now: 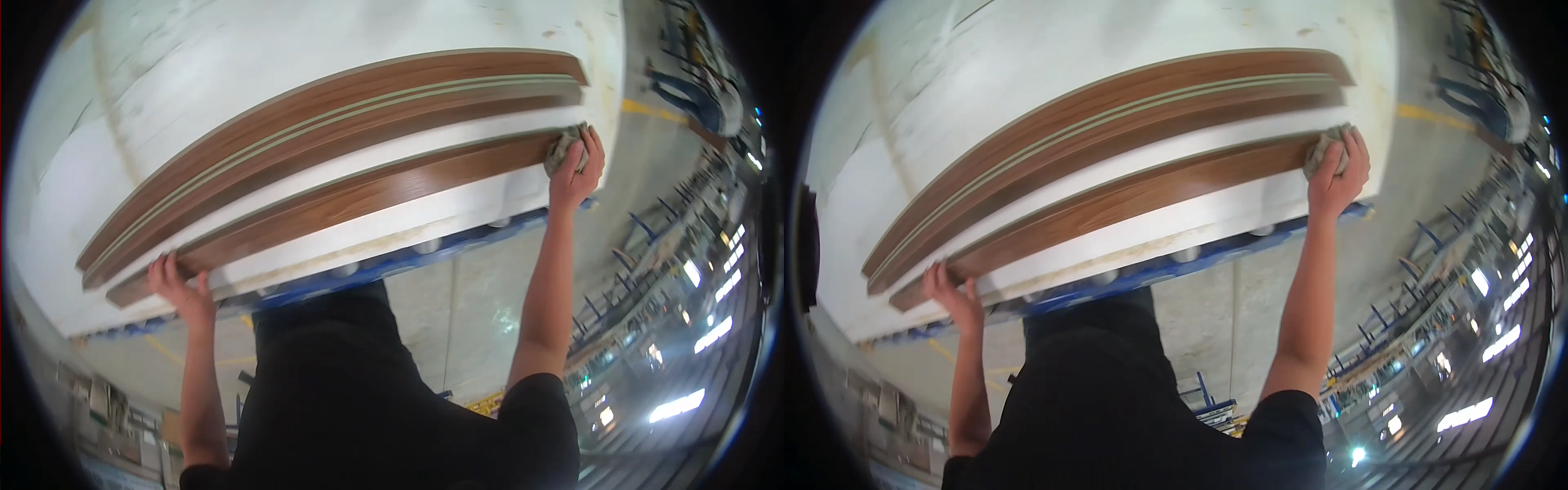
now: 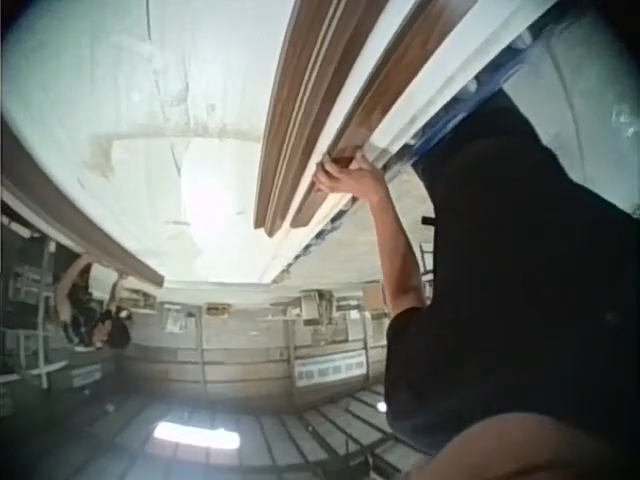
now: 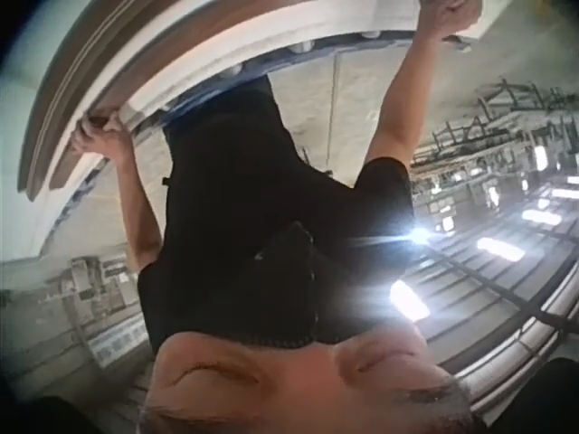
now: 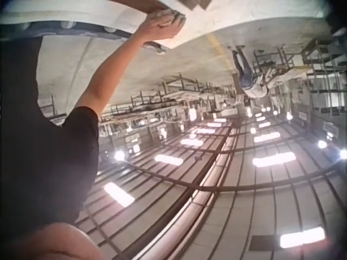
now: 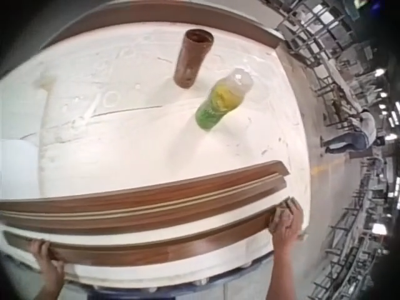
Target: Applying a liquid finish and wiping wooden slats on a large workbench in a factory production area.
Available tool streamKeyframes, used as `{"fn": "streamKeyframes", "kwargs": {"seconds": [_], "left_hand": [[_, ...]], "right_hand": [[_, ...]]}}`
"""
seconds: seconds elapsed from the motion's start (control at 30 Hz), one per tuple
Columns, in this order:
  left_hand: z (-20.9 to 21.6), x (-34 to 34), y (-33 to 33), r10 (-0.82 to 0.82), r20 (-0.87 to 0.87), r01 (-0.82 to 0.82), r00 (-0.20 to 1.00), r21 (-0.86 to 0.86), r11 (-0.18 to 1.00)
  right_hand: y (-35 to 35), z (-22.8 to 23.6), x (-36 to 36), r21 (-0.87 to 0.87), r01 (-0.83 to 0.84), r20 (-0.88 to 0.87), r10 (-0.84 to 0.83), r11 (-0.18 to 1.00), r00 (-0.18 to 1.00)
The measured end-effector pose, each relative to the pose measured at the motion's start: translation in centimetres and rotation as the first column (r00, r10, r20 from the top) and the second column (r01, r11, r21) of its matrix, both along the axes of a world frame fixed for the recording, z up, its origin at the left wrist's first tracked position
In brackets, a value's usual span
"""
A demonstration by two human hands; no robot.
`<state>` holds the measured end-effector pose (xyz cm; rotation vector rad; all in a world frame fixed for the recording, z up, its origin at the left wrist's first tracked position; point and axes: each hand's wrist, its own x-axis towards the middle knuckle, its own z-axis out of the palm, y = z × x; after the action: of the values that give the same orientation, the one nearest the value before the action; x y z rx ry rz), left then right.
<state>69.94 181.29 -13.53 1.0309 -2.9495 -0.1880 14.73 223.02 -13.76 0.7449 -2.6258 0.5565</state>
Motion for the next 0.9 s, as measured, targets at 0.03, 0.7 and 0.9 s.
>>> {"fn": "streamKeyframes", "kwargs": {"seconds": [0.03,0.7,0.9], "left_hand": [[-0.2,0.0,0.1,0.026,0.007,-0.026,1.0,0.036,0.999],[3.0,4.1,-2.6,0.114,-0.297,-0.002,0.948,0.353,0.936],[2.4,17.9,-11.1,0.434,-0.219,-0.432,0.874,0.056,0.9]], "right_hand": [[-0.5,-0.8,0.2,0.071,-0.074,0.08,0.068,0.995,0.994],[-32.7,2.2,39.7,-0.289,-0.682,0.514,0.71,0.672,0.481],[-25.9,4.2,34.7,0.187,-0.766,0.374,0.676,0.616,0.635]]}}
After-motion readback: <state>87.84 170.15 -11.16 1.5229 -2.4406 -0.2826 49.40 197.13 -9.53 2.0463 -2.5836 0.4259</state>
